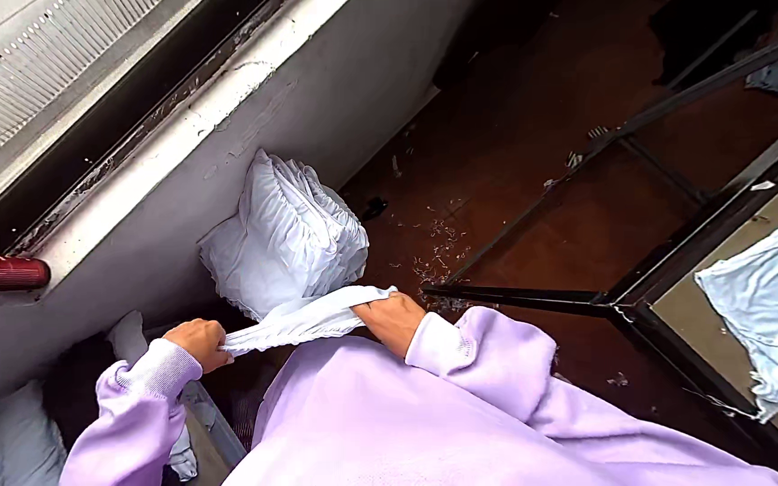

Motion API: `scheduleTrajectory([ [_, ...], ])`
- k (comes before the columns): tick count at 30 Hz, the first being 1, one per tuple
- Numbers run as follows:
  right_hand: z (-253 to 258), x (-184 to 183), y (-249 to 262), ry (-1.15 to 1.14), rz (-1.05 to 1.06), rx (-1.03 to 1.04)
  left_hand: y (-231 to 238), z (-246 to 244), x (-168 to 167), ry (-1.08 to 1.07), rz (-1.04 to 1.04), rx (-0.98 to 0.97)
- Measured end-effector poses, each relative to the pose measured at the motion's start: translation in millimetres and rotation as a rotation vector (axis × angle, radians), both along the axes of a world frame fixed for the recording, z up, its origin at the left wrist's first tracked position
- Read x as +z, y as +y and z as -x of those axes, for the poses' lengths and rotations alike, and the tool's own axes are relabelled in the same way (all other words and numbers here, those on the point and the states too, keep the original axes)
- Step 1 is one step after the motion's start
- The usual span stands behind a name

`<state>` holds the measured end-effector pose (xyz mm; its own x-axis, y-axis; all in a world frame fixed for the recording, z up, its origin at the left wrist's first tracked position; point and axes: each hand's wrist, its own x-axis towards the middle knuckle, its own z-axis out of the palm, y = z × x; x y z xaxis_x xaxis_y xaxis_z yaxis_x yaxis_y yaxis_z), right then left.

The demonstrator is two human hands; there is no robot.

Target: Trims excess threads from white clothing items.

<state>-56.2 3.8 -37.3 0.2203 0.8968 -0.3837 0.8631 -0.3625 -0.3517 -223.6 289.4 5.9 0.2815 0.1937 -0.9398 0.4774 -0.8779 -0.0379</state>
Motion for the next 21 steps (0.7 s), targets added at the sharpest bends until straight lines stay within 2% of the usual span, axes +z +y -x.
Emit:
scheduleTrajectory([
  [2, 16.2, 0.3, 13.4, 0.01, -0.44, 0.129, 23.7, 13.4, 23.0, 0.029, -0.132, 0.102],
  [3, 22.7, 2.5, 23.1, 0.049, -0.59, 0.179, 36.9, 22.3, 42.2, -0.049, -0.226, 0.138],
  [4, 27.3, 8.5, 33.1, 0.124, -0.653, 0.212, 48.9, 29.5, 63.1, -0.171, -0.325, 0.157],
  [7, 31.1, 41.3, 63.0, 0.365, -0.457, 0.254, 65.3, 12.5, 115.0, -0.442, -0.537, 0.223],
  [9, 28.3, 51.2, 85.2, 0.393, -0.379, 0.232, 77.9, -17.9, 115.9, -0.592, -0.589, 0.234],
  [11, 19.5, 42.5, 105.1, 0.383, -0.33, 0.157, 92.3, -62.6, 93.7, -0.659, -0.617, 0.176],
  [13, 0.0, 14.5, 115.6, 0.348, -0.259, 0.041, 102.1, -113.3, 50.1, -0.738, -0.557, 0.125],
  [15, -29.1, -22.2, 100.2, 0.267, -0.217, -0.08, 91.8, -161.8, -1.7, -0.901, -0.404, 0.13],
  [18, -74.2, -51.2, 20.4, 0.217, -0.146, -0.297, 47.1, -222.6, -69.2, -1.078, -0.161, 0.168],
  [21, -96.4, -57.3, -98.2, 0.259, -0.103, -0.609, -28.5, -271.2, -107.6, -1.16, 0.052, 0.022],
])
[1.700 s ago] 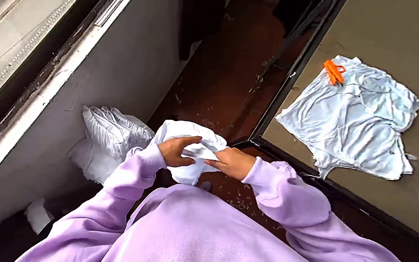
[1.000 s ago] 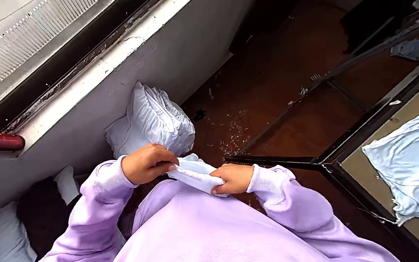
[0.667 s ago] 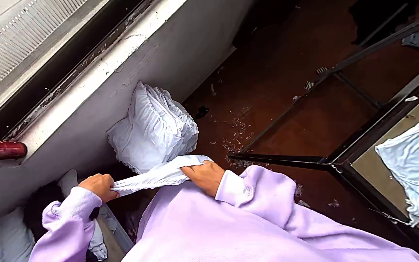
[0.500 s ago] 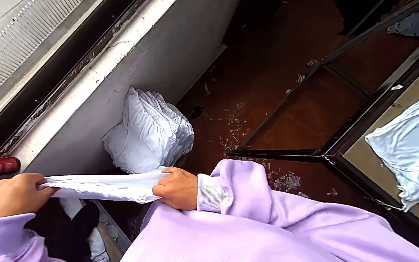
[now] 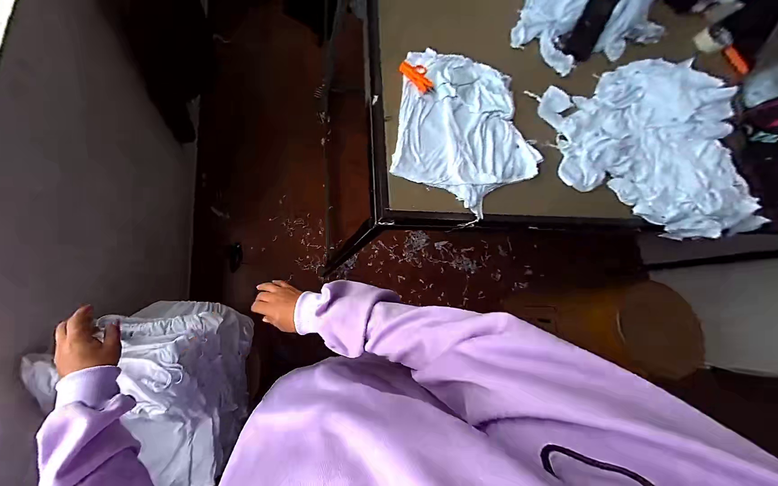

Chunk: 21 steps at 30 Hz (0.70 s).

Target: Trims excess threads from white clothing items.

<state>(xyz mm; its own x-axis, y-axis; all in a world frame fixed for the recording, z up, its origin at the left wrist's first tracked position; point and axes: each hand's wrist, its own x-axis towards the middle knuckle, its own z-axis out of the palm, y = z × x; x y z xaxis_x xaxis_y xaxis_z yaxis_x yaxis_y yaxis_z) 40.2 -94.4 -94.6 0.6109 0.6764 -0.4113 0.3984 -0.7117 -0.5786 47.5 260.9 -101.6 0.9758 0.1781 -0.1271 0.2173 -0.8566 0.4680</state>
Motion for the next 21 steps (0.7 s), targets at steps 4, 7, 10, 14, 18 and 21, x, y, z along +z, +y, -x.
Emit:
scheduleTrajectory([
  [4, 10.4, -5.6, -169.2, -0.054, -0.072, -0.571, -143.1, -57.2, -3.7, 0.057, 0.091, -0.234],
  [7, 28.5, -1.6, -272.5, -0.111, -0.112, -1.035, -252.7, -89.2, 1.7, -0.026, 0.156, -0.423],
  [10, 37.7, -3.1, -349.1, -0.256, -0.157, -1.384, -356.9, -122.7, 13.5, -0.023, 0.17, -0.601],
  [14, 21.4, 4.1, -408.3, -0.318, -0.017, -1.513, -478.4, -161.8, 36.4, 0.046, 0.142, -0.751],
  [18, -14.0, 8.5, -426.9, -0.218, 0.145, -1.403, -553.8, -182.5, 51.0, -0.023, 0.165, -0.898],
  [21, -31.6, 12.8, -428.9, -0.226, 0.103, -1.349, -585.4, -200.4, 56.8, -0.036, 0.155, -0.991],
])
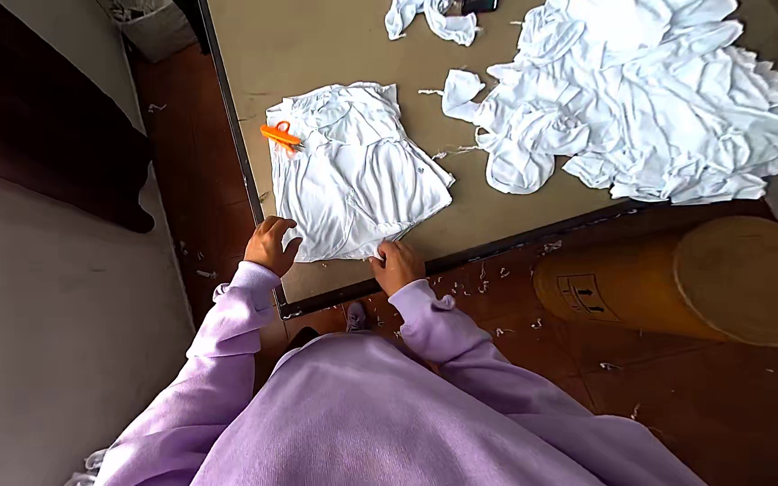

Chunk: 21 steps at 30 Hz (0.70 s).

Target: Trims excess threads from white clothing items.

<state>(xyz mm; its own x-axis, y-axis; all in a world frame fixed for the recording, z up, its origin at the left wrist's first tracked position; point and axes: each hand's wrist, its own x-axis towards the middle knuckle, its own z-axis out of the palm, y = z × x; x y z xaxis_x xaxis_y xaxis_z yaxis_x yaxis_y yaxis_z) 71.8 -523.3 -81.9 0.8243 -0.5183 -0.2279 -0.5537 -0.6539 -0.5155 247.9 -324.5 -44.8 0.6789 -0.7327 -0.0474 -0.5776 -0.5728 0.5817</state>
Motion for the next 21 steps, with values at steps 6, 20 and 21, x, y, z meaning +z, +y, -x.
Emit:
scheduleTrajectory([
  [6, 12.5, 10.0, 3.5, -0.597, -0.505, -0.334, -54.5, -59.3, 3.1, 0.0, -0.09, -0.108],
  [20, 114.2, 17.7, 51.1, 0.316, -0.254, -0.43, -131.2, -196.8, -40.6, -0.147, -0.399, -0.222],
  [21, 111.2, 16.4, 57.3, 0.266, -0.293, -0.504, -131.4, -201.2, -40.6, -0.165, -0.396, -0.245],
])
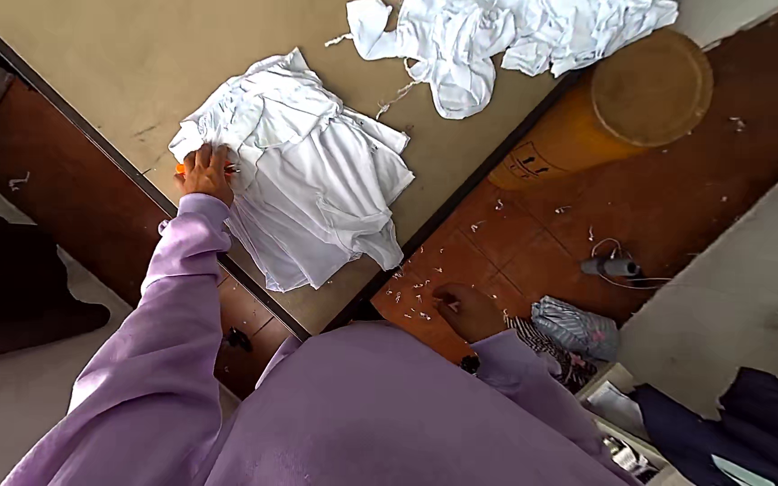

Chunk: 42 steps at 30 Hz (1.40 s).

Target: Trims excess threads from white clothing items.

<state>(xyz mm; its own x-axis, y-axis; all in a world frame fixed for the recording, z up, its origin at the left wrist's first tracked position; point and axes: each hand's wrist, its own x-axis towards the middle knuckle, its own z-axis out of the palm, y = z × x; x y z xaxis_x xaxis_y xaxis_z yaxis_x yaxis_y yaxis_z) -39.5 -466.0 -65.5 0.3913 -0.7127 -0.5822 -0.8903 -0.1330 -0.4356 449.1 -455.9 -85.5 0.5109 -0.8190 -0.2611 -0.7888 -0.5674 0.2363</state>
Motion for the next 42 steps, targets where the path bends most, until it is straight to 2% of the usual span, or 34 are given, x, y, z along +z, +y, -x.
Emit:
scheduleTrajectory([
  [4, -45.9, -6.7, 4.4, -0.277, -0.034, -0.33, 5.3, -12.2, 1.7, -0.052, 0.003, -0.098],
  [8, -93.2, -17.0, -18.2, -0.363, -0.053, -0.363, 14.5, -6.8, 21.2, -0.052, 0.045, -0.07],
  [10, -101.1, -14.7, -22.7, -0.442, -0.048, -0.363, 24.4, 13.9, 39.7, 0.013, 0.19, -0.024],
  [12, -100.6, -11.6, -24.7, -0.642, -0.081, -0.412, 36.3, 45.9, 52.6, 0.144, 0.368, -0.014],
  [14, -100.5, -8.2, -28.1, -0.88, -0.163, -0.513, 47.6, 86.0, 48.3, 0.297, 0.478, -0.08],
  [17, -102.8, -0.9, -36.6, -1.104, -0.227, -0.629, 54.6, 136.9, 21.3, 0.45, 0.314, -0.211],
  [19, -100.1, 11.0, -42.8, -1.091, -0.277, -0.617, 55.2, 151.1, 2.7, 0.398, 0.117, -0.244],
  [21, -88.1, 21.3, -49.1, -0.987, -0.336, -0.536, 56.1, 155.6, -1.9, 0.321, 0.043, -0.233],
  [25, -43.4, 9.8, -55.0, -0.87, -0.416, -0.348, 56.6, 150.5, 1.2, 0.286, 0.014, -0.204],
  [29, -6.2, 0.5, -42.3, -0.766, -0.523, -0.427, 57.0, 153.4, -0.7, 0.267, 0.018, -0.186],
  [31, 6.3, -0.6, -33.4, -0.757, -0.512, -0.415, 58.2, 155.5, -2.4, 0.258, 0.025, -0.17],
  [38, 3.6, 1.4, -17.9, -0.594, -0.06, -0.307, 66.4, 175.3, 9.0, 0.231, 0.231, 0.0],
  [40, -4.9, -1.1, -14.0, -0.65, -0.012, -0.319, 65.8, 183.2, 14.8, 0.187, 0.381, -0.021],
  [42, -13.3, -0.8, -10.0, -0.776, -0.098, -0.404, 63.0, 194.1, 22.5, 0.154, 0.559, -0.126],
])
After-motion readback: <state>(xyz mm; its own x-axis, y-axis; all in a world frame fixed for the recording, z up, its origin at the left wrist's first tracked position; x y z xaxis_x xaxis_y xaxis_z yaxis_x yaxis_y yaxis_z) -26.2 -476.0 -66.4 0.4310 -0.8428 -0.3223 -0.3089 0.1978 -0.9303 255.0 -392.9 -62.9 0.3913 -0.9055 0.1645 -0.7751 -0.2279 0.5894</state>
